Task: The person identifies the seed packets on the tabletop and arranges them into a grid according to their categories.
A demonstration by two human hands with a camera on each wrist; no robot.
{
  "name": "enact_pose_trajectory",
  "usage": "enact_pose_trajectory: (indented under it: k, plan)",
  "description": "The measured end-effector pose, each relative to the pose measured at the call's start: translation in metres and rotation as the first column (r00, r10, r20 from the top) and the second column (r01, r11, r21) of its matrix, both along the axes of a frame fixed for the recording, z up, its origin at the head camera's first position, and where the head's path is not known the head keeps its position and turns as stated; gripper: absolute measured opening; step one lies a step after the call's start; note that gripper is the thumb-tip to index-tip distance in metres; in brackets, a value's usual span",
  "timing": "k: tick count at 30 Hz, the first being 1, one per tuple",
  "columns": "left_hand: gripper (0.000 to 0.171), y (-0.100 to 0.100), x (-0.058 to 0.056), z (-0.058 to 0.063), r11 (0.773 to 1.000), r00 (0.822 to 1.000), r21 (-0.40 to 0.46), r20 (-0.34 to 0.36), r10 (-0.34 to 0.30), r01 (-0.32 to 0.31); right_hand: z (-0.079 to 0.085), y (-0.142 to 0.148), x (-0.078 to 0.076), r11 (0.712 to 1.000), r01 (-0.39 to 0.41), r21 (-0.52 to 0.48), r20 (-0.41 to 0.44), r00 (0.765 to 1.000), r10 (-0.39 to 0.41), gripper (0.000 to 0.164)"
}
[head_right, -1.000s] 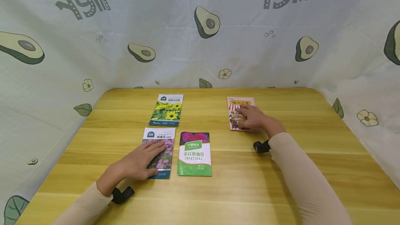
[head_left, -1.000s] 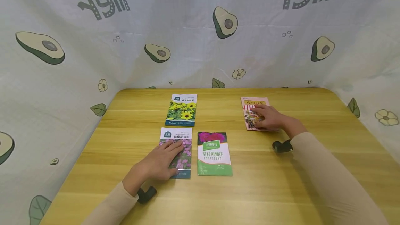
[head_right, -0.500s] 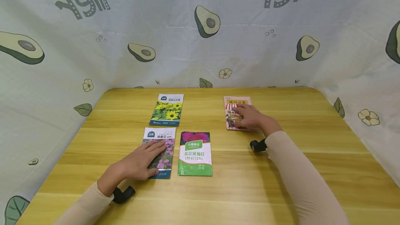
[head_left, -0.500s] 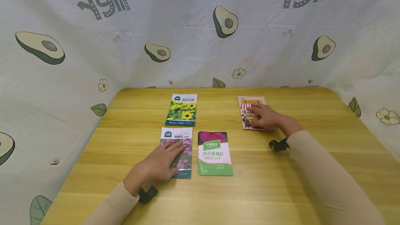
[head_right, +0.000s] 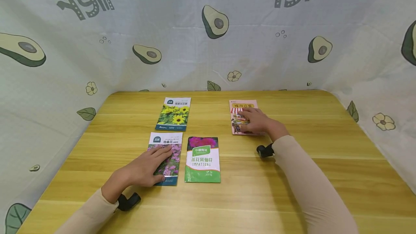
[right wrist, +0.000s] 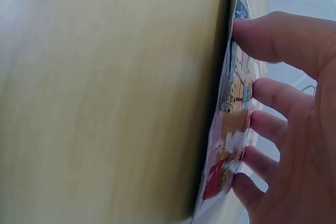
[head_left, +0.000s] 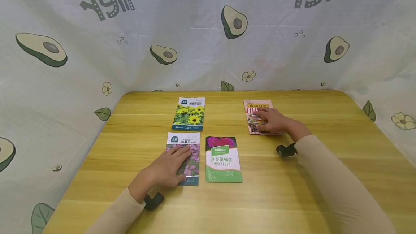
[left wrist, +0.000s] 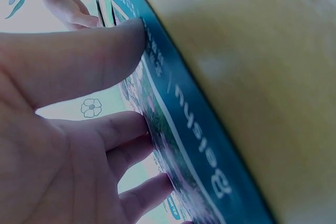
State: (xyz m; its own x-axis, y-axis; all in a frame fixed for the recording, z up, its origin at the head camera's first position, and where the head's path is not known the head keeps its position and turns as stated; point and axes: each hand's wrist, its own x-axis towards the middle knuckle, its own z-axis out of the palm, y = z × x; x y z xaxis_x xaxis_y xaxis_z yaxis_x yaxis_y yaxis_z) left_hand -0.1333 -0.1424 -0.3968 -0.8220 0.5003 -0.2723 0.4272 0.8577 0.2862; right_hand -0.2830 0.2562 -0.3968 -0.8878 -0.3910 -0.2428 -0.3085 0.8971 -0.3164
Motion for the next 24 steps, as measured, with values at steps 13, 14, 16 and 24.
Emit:
enact_pose_trajectory:
  k: [13,14,16,24]
  plan:
    - [0.074,0.000,-0.001,0.000,1.000,1.000,0.000,-0.002,-0.008,0.008,-0.003,-0.008,-0.002,1.000,-0.023,-0.011,-0.004,1.000,0.022,0.074]
    - [0.074,0.001,-0.001,0.000,1.000,1.000,-0.001,-0.001,-0.007,0.007,-0.003,-0.009,-0.002,1.000,-0.024,-0.007,-0.005,1.000,0.024,0.075]
    - [0.074,0.001,-0.002,-0.001,1.000,1.000,-0.003,0.001,-0.005,0.005,-0.003,-0.011,-0.002,1.000,-0.021,-0.001,-0.003,1.000,0.021,0.075]
    - [0.074,0.001,-0.001,0.000,1.000,1.000,0.004,0.006,-0.001,0.001,-0.002,-0.024,-0.006,1.000,-0.001,0.014,0.016,1.000,0.001,0.075]
